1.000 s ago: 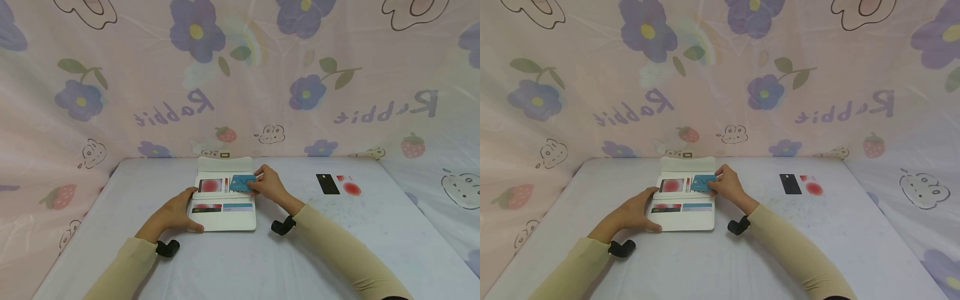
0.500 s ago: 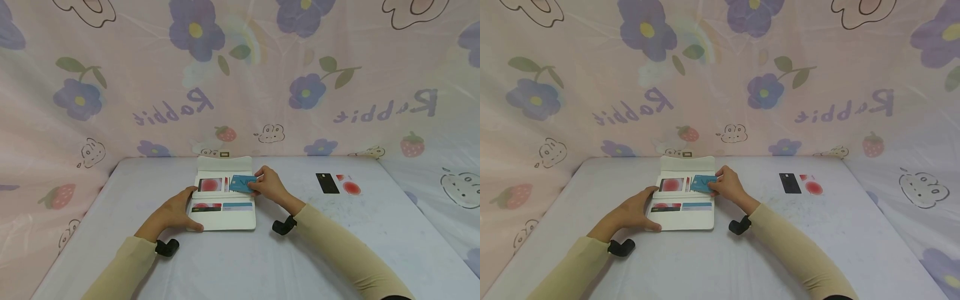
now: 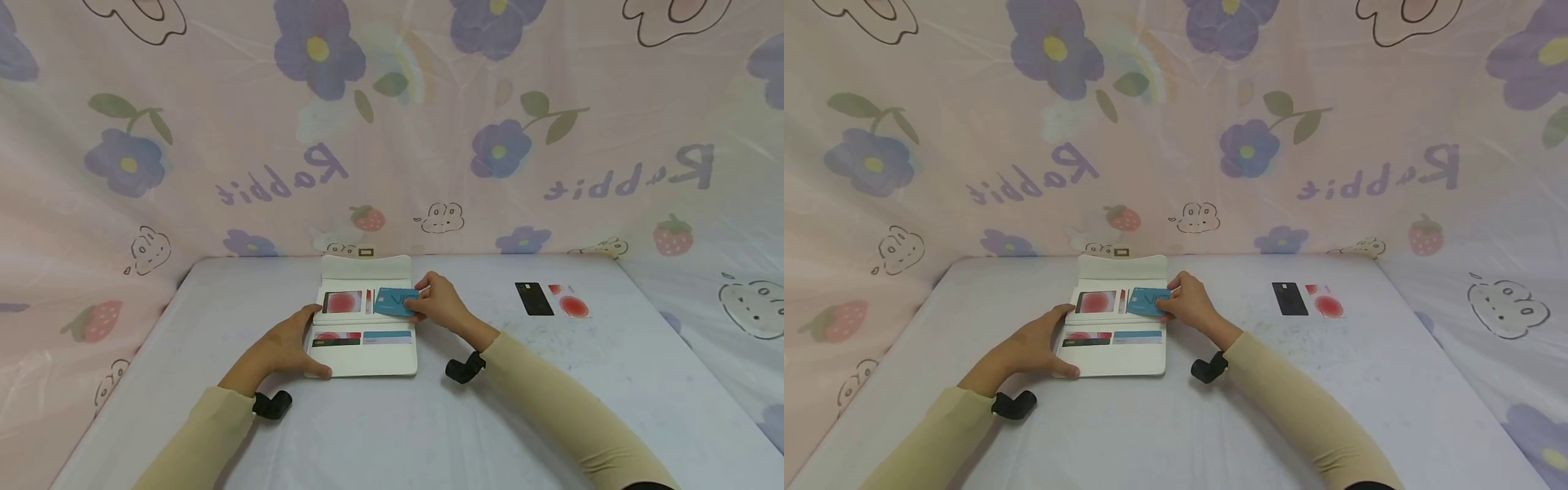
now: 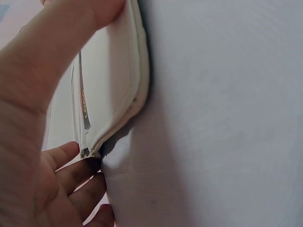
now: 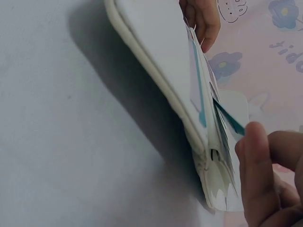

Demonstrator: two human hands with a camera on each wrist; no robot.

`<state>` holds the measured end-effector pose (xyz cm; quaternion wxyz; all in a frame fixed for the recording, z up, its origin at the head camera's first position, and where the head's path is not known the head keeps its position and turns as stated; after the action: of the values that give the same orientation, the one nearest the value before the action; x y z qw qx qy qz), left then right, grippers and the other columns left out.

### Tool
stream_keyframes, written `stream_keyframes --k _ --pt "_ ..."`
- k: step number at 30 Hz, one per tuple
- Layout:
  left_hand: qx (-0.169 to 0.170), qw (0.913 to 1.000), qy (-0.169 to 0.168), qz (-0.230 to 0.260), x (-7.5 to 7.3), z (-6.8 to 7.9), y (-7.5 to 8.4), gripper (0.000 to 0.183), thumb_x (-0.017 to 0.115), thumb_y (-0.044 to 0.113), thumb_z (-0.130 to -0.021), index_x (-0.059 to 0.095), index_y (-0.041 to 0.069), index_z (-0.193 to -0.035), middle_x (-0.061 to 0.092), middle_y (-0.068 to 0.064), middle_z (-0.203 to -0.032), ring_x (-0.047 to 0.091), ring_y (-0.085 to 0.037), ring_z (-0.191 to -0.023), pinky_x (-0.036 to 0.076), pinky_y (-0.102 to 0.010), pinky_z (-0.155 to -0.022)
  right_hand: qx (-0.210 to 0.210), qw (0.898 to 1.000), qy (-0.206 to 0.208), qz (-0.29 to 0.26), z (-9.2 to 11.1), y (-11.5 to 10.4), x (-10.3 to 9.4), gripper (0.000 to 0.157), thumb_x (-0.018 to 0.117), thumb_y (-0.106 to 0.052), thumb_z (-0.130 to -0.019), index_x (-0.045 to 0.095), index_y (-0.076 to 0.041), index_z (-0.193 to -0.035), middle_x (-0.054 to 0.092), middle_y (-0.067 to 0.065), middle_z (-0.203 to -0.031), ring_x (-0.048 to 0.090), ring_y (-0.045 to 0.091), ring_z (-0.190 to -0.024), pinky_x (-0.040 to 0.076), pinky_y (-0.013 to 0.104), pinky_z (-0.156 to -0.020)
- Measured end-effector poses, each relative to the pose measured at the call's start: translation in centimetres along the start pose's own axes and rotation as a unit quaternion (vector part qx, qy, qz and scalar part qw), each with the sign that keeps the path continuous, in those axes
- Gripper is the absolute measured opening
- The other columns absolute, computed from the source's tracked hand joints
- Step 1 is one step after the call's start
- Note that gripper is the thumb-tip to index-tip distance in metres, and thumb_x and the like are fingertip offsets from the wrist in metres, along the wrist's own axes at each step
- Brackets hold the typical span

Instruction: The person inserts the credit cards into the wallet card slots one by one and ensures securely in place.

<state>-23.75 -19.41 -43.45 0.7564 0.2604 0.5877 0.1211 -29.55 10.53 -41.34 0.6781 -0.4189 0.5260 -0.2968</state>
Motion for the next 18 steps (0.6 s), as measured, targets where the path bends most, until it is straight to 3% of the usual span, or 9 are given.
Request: stream_keyframes --k 18 --pt "0.008 1.0000 0.006 0.002 0.06 -0.05 -0.25 0.128 0.092 0.057 -0.045 0.027 0.016 -0.147 0.042 -0.010 -0.148 0.045 -0.029 -0.128 0.037 -0.055 -0.108 0.019 0.999 0.043 -0.004 -0.27 -0.14 0.30 0.037 0.069 -0.012 -0.088 0.045 0.000 -0.113 0.069 0.011 -0.073 0.069 0.014 -0.057 0.055 0.024 -0.063"
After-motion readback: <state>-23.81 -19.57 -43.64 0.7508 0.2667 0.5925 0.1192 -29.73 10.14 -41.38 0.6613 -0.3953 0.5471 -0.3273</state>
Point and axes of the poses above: each hand's wrist, its own z-axis away from the middle knuckle, its own x-axis out of the palm, y = z × x, the point moved 2 cm from there along -z, towards the middle knuckle
